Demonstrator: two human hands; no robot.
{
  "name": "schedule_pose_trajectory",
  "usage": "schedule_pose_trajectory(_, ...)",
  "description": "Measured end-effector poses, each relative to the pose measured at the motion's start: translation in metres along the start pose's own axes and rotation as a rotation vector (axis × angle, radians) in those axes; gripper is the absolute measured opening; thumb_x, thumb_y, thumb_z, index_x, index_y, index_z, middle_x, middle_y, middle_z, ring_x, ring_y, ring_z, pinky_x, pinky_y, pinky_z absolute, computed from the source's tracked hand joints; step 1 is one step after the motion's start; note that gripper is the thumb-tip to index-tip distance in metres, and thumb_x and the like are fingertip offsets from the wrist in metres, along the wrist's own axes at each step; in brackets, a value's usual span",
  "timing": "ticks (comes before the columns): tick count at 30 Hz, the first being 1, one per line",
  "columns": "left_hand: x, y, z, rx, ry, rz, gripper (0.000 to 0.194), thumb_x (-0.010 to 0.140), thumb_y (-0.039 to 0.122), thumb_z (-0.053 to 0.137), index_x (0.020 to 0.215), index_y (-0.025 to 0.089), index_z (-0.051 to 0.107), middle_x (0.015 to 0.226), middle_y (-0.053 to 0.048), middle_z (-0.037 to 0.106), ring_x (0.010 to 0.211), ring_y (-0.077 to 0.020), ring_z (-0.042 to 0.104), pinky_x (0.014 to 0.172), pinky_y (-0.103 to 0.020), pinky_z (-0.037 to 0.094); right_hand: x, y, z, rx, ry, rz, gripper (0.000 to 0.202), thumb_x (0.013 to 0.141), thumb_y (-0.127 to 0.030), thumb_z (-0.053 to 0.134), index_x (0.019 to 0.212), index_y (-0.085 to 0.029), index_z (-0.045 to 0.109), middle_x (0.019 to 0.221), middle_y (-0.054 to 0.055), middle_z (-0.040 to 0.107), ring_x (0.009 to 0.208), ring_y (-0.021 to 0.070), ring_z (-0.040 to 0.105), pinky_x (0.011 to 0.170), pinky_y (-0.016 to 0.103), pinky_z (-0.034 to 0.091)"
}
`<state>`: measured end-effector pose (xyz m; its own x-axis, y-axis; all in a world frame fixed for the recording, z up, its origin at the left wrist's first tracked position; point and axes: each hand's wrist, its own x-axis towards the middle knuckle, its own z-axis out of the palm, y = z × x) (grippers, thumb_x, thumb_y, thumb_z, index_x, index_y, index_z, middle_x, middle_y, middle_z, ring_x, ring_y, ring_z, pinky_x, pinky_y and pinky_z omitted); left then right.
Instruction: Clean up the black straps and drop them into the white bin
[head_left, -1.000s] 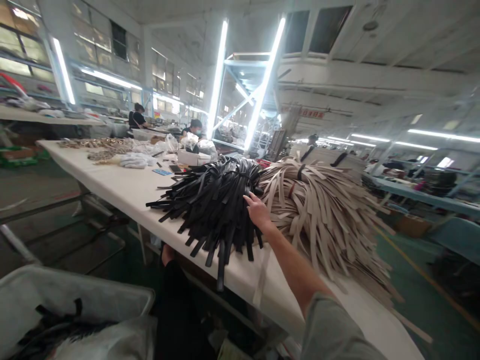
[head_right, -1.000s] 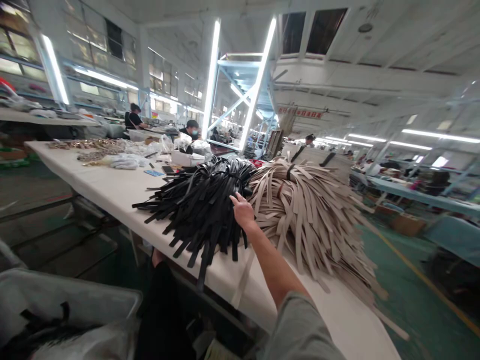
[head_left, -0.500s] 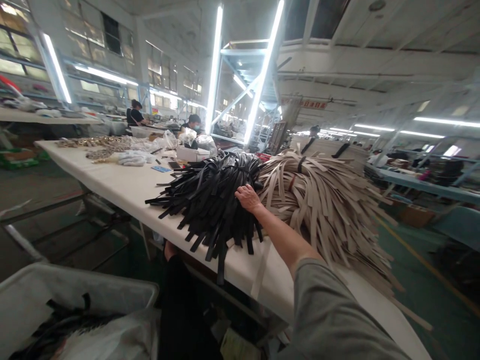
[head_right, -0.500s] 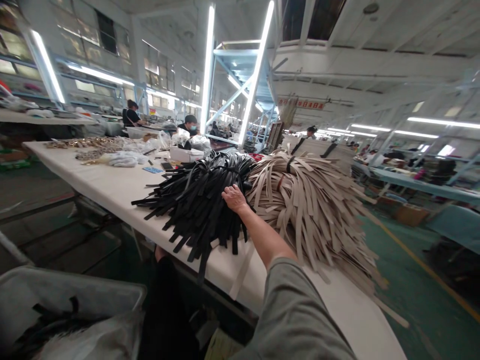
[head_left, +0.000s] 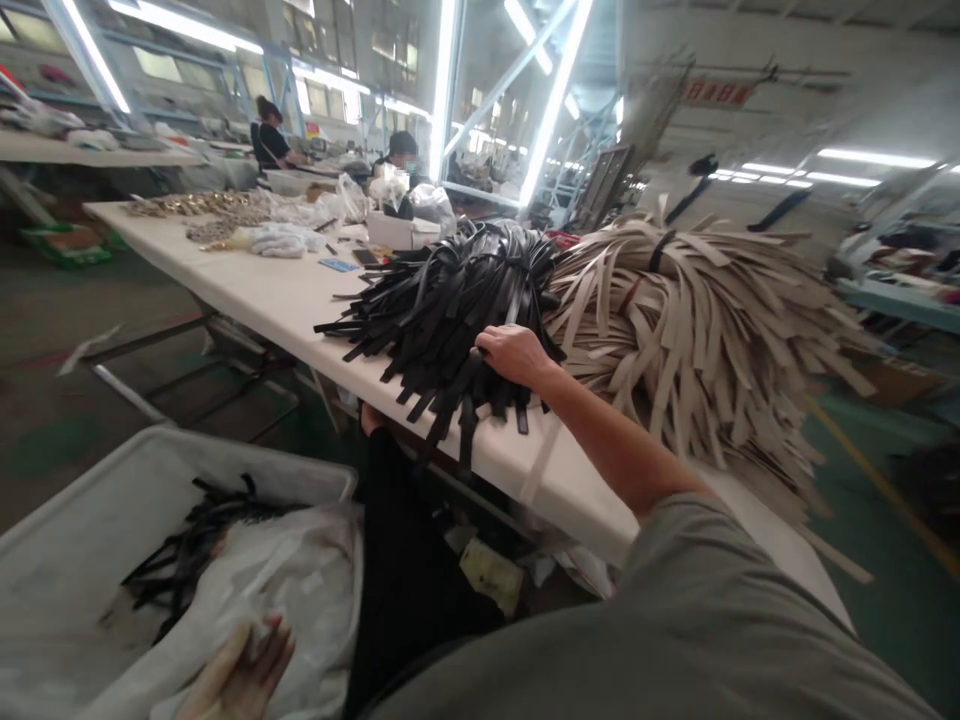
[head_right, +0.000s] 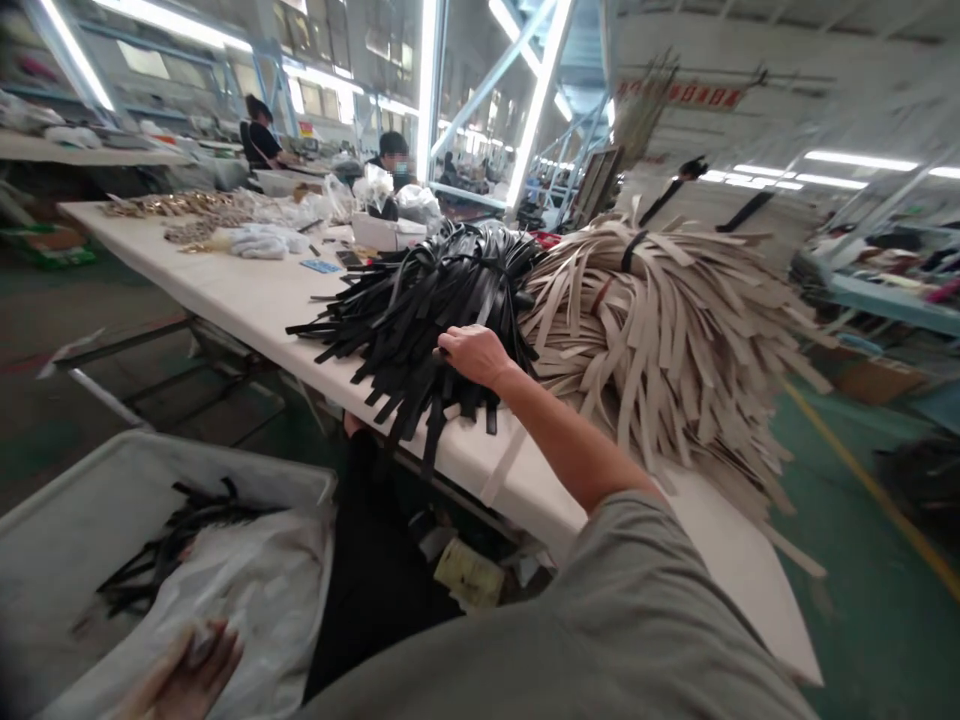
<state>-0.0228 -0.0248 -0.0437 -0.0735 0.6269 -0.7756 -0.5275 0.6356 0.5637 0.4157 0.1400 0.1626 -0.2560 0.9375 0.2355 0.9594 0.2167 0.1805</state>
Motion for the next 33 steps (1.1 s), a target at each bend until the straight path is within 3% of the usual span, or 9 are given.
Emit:
schedule_pose_trajectory(2,-0.008,-0.002,0.006,-0.056,-0.045,-0.017,0.026,0.081,0.029,0.055,0.061,0.038,0.070,0.074,0.009,0.075,0.102,-0.0188,0.071,0.082,-0.026,0.060,-0.016,-0.046,-0.008,0.143,-0.080,0.020,0.029,0.100,-0.036,0.045,0.110,-0.019,0.066,0.093,0.010,0.071,0.088,0.0236,0.066,0.081,0.033,0.043)
schedule_pose_trajectory(5,-0.024,-0.007,0.018,-0.157,-0.145,-0.049,0.029,0.085,0.015,0.051,0.072,0.027,0.073,0.094,0.000,0.077,0.115,-0.0221,0.065,0.097,-0.038,0.056,-0.045,-0.119,-0.016,0.342,-0.315,-0.030,0.034,0.098,-0.046,0.047,0.097,-0.020,0.068,0.076,0.007,0.070,0.075,0.0205,0.067,0.070,0.028,0.042)
schedule_pose_trajectory(10,-0.032,-0.014,0.026,-0.374,-0.379,-0.073,0.027,0.094,0.022,0.048,0.090,0.027,0.075,0.125,-0.003,0.069,0.127,-0.0231,0.057,0.108,-0.042,0.048,-0.089,-0.212,-0.007,0.855,-1.005,-0.275,0.039,0.102,-0.036,0.038,0.084,-0.016,0.066,0.063,0.000,0.068,0.047,0.0099,0.058,0.055,0.022,0.042)
schedule_pose_trajectory(12,-0.032,-0.004,0.024,-0.475,-0.388,-0.057,0.026,0.096,0.025,0.047,0.100,0.028,0.073,0.122,-0.002,0.070,0.123,-0.0212,0.060,0.107,-0.039,0.047,-0.103,-0.237,0.008,0.990,-1.144,-0.342,0.039,0.102,-0.035,0.039,0.081,-0.015,0.065,0.063,-0.001,0.066,0.046,0.0086,0.057,0.055,0.021,0.043)
schedule_pose_trajectory(19,-0.032,0.045,0.010,-0.563,-0.114,0.228,0.032,0.103,0.033,0.040,0.086,0.020,0.064,0.082,0.005,0.074,0.075,-0.0083,0.067,0.077,-0.022,0.055,-0.143,-0.281,0.071,1.262,-1.047,-0.294,0.030,0.099,-0.026,0.048,0.077,-0.014,0.066,0.072,0.000,0.067,0.062,0.0089,0.059,0.061,0.019,0.042)
schedule_pose_trajectory(25,-0.031,0.013,0.028,-0.369,-0.125,0.201,0.013,0.089,0.025,0.067,0.080,0.016,0.064,0.076,0.001,0.071,0.070,-0.0115,0.068,0.070,-0.023,0.057,-0.134,-0.312,0.088,1.564,-0.995,-0.070,0.019,0.090,-0.019,0.059,0.109,-0.016,0.060,0.082,-0.001,0.068,0.062,0.0086,0.064,0.059,0.017,0.049)
schedule_pose_trajectory(28,-0.027,-0.001,0.036,-0.261,-0.180,0.205,0.016,0.083,0.027,0.073,0.079,0.014,0.066,0.073,-0.002,0.069,0.062,-0.0122,0.066,0.051,-0.018,0.051,-0.113,-0.323,0.085,1.693,-0.934,0.021,0.003,0.092,-0.018,0.056,0.089,-0.016,0.057,0.076,-0.002,0.066,0.055,0.0080,0.063,0.054,0.017,0.050)
schedule_pose_trajectory(29,-0.025,-0.001,0.038,-0.254,-0.187,0.214,0.015,0.084,0.027,0.072,0.080,0.013,0.066,0.074,-0.002,0.069,0.062,-0.0121,0.066,0.051,-0.018,0.050,-0.107,-0.323,0.085,1.703,-0.911,0.032,0.011,0.093,-0.018,0.054,0.082,-0.016,0.055,0.073,-0.003,0.065,0.052,0.0073,0.061,0.051,0.016,0.048)
schedule_pose_trajectory(33,-0.020,0.012,0.035,-0.372,-0.063,0.253,0.014,0.092,0.026,0.063,0.081,0.017,0.066,0.082,-0.002,0.071,0.079,-0.0145,0.070,0.074,-0.024,0.057,-0.098,-0.305,0.086,1.666,-0.763,0.063,0.018,0.096,-0.018,0.045,0.083,-0.016,0.057,0.057,-0.007,0.058,0.040,0.0048,0.052,0.041,0.013,0.039)
